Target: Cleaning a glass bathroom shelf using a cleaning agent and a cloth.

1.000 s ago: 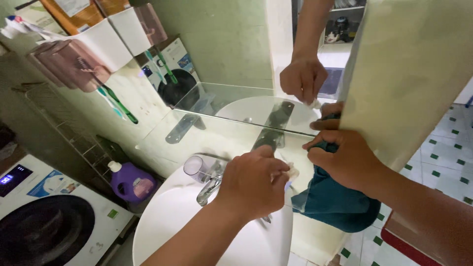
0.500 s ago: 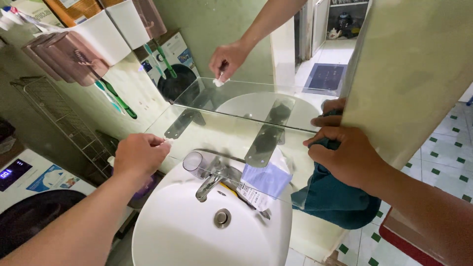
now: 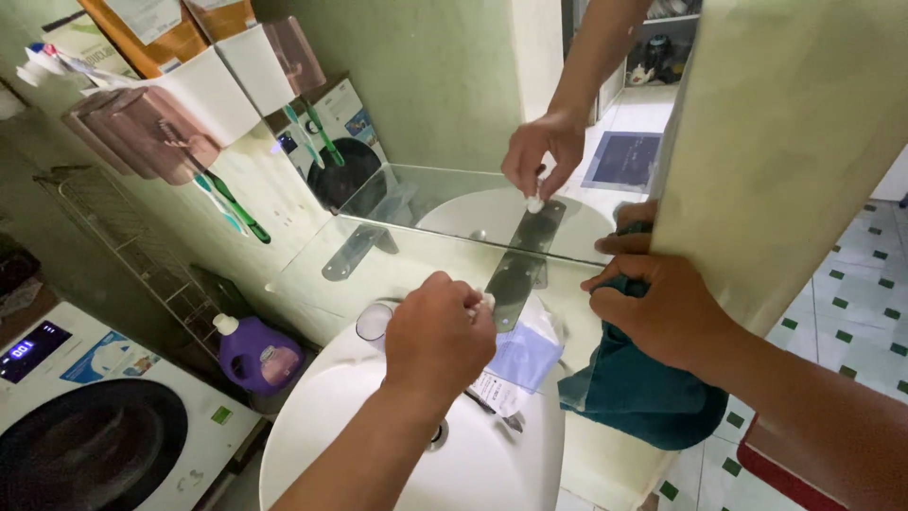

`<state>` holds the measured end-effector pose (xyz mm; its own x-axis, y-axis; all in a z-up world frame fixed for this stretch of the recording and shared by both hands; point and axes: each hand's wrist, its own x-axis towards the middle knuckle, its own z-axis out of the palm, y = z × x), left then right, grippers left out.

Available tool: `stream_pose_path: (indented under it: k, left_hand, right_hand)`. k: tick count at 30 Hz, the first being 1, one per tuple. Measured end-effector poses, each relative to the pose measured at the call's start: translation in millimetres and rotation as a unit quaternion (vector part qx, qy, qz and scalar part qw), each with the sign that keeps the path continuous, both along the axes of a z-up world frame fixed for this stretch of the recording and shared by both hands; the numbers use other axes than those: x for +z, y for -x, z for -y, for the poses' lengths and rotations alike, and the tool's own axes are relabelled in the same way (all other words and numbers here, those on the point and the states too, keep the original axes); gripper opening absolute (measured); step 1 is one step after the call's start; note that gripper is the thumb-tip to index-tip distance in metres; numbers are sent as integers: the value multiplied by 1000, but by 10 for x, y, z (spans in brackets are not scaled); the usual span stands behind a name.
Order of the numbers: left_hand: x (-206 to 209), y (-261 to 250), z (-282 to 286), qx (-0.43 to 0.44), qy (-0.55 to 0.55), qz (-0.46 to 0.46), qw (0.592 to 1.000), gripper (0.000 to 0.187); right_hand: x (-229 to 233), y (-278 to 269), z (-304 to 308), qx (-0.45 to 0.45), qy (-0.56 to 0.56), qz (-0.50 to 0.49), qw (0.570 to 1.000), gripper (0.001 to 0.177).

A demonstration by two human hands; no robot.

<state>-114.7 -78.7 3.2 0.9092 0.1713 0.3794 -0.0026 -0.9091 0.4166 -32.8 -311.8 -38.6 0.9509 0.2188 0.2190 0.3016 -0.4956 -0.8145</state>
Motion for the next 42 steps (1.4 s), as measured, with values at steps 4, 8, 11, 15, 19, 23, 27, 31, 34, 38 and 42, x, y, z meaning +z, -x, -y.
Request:
stream_pose_path:
  k: [4, 8, 11, 15, 19, 23, 27, 31, 34, 38, 42]
  left_hand:
    - [65, 0, 25, 16, 33, -38, 999, 20]
    - [49, -28, 40, 21, 21, -41, 999, 19]
    - [78, -4, 75, 28, 32, -52, 998, 19]
    - [171, -20, 103, 58, 32, -90, 994, 22]
    - [281, -7, 148, 81, 71, -132, 985, 22]
    - [333, -14, 161, 87, 92, -133, 983, 20]
    - [429, -3, 220, 98, 95, -174, 975, 22]
    - [350, -41, 181, 100, 97, -145, 980, 21]
    - [333, -30, 189, 87, 80, -136, 984, 21]
    - [351, -24, 195, 95, 91, -154, 979, 22]
    - [305, -31, 186, 85, 83, -133, 984, 23]
  right_hand:
    - [36, 21, -6, -10, 2, -25, 1000, 19]
    - [-14, -5, 31, 9, -13, 39, 999, 17]
    - [-34, 9, 39, 15, -19, 41, 999, 17]
    - [-130, -103, 38, 14, 2, 67, 998, 18]
    - [-38, -54, 44, 21, -16, 1, 1000, 19]
    - [-61, -87, 44, 21, -10, 24, 999, 20]
    - [6, -46, 24, 7, 6, 1, 1000, 20]
    - [-28, -79, 45, 18, 2, 26, 999, 20]
    - [-29, -59, 40, 12, -3, 21, 1000, 21]
    - [3, -55, 18, 2, 12, -9, 1000, 20]
    - [-19, -47, 35, 12, -11, -4, 1000, 21]
